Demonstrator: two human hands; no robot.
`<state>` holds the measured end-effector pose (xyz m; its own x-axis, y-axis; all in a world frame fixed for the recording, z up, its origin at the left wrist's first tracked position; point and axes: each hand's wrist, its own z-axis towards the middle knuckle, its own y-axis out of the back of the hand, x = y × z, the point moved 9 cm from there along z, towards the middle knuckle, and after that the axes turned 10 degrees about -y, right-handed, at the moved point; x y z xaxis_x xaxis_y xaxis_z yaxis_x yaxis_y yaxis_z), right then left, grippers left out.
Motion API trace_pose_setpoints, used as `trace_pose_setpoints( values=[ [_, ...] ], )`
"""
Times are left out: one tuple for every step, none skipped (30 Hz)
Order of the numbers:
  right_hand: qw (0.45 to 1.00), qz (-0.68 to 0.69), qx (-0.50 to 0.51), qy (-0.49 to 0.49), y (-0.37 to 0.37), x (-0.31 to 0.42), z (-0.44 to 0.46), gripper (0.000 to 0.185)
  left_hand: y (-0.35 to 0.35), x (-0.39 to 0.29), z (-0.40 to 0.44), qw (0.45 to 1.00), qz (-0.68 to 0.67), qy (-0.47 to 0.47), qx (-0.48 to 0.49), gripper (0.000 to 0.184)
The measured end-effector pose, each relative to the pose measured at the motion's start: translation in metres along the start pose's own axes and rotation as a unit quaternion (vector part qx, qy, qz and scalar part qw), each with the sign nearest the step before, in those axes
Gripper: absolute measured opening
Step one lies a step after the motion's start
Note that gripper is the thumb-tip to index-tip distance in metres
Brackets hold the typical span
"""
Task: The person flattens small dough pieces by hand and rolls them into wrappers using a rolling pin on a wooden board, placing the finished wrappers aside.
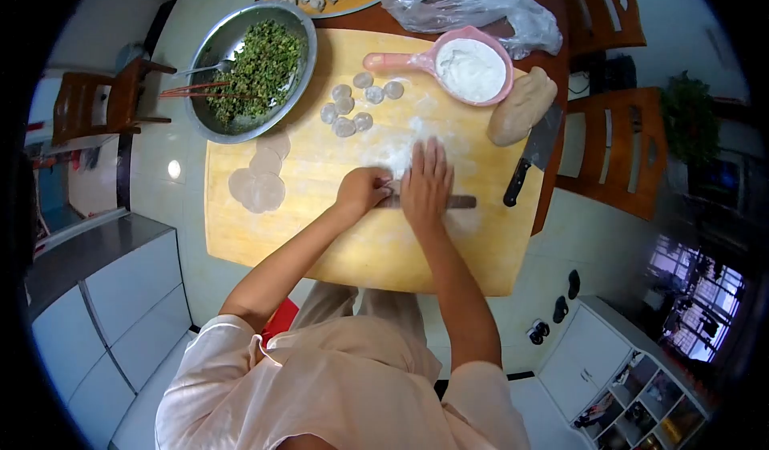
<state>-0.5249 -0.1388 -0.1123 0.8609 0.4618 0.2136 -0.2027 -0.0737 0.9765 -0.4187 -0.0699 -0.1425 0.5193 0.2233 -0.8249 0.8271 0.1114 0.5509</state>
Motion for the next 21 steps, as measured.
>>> trace_pose_setpoints(
  values=[
    [1.0,0.005,-0.009,-0.007,-0.002,0.002,0.018,0.058,-0.004,-0.004,0.009,0.997,0.079,-0.002,0.01,0.012],
    [1.0,0.009,-0.019,-0.016,-0.005,0.003,0.031,0.058,-0.007,-0.005,0.018,0.987,0.158,-0.005,0.023,0.01],
    [0.999,0.012,-0.029,-0.028,-0.003,0.001,0.034,0.059,-0.009,-0.002,0.024,0.989,0.15,-0.004,0.015,0.011],
    [1.0,0.011,-0.014,-0.025,-0.003,-0.001,0.024,0.06,-0.008,-0.003,0.024,0.99,0.139,-0.001,0.01,0.009],
    [1.0,0.011,-0.001,-0.021,-0.001,-0.003,0.0,0.061,-0.004,-0.002,0.022,0.992,0.128,0.002,0.002,0.007],
    [1.0,0.01,0.015,-0.017,0.001,-0.006,-0.026,0.061,-0.001,0.001,0.018,0.993,0.116,0.006,-0.004,0.007],
    [1.0,0.009,0.023,0.0,0.002,-0.009,-0.053,0.062,0.001,0.019,0.009,0.998,0.004,0.046,-0.032,0.009],
    [0.999,0.007,0.032,0.017,0.004,-0.011,-0.073,0.063,0.003,0.032,0.002,0.993,-0.077,0.072,-0.059,0.009],
    [0.999,-0.007,0.039,0.012,0.007,-0.01,-0.077,0.061,-0.002,0.045,-0.003,0.985,-0.132,0.102,-0.043,0.007],
    [0.999,-0.011,0.033,0.012,0.008,-0.009,-0.07,0.06,-0.009,0.055,-0.009,0.974,-0.184,0.132,-0.026,0.007],
    [1.0,-0.013,0.026,0.013,0.004,-0.007,-0.054,0.059,-0.013,0.055,-0.009,0.984,-0.139,0.108,-0.019,0.008],
    [1.0,-0.014,0.018,0.015,0.001,-0.003,-0.034,0.058,-0.004,0.036,-0.007,0.992,-0.092,0.084,-0.014,0.01],
    [1.0,-0.013,-0.001,0.009,0.004,0.002,-0.011,0.056,0.004,0.017,-0.005,0.997,-0.045,0.063,-0.007,0.012],
    [1.0,-0.007,-0.008,-0.004,0.002,0.005,0.014,0.056,0.012,-0.003,-0.001,0.999,0.0,0.034,-0.024,0.01],
    [1.0,-0.003,-0.014,-0.018,-0.002,0.005,0.036,0.056,0.006,-0.006,0.009,0.996,0.085,0.012,-0.01,0.009],
    [0.999,0.001,-0.02,-0.034,-0.004,0.003,0.041,0.055,-0.001,-0.005,0.02,0.986,0.167,-0.011,0.007,0.009],
    [0.999,0.004,-0.012,-0.034,-0.003,0.002,0.034,0.056,-0.007,0.004,0.027,0.982,0.183,0.02,0.033,0.01],
    [0.999,0.008,-0.009,-0.032,-0.001,0.001,0.025,0.056,-0.006,0.007,0.028,0.985,0.168,0.021,0.025,0.009],
    [1.0,0.011,-0.003,-0.029,0.0,0.0,0.012,0.057,-0.004,0.01,0.024,0.988,0.152,0.025,0.018,0.009],
    [1.0,0.008,0.009,-0.021,0.002,-0.003,-0.015,0.057,-0.002,0.014,0.016,0.99,0.135,0.029,0.016,0.008],
    [1.0,0.004,0.021,-0.012,0.004,-0.009,-0.048,0.058,0.006,0.018,0.009,0.998,0.05,0.037,-0.034,0.007]
  ],
)
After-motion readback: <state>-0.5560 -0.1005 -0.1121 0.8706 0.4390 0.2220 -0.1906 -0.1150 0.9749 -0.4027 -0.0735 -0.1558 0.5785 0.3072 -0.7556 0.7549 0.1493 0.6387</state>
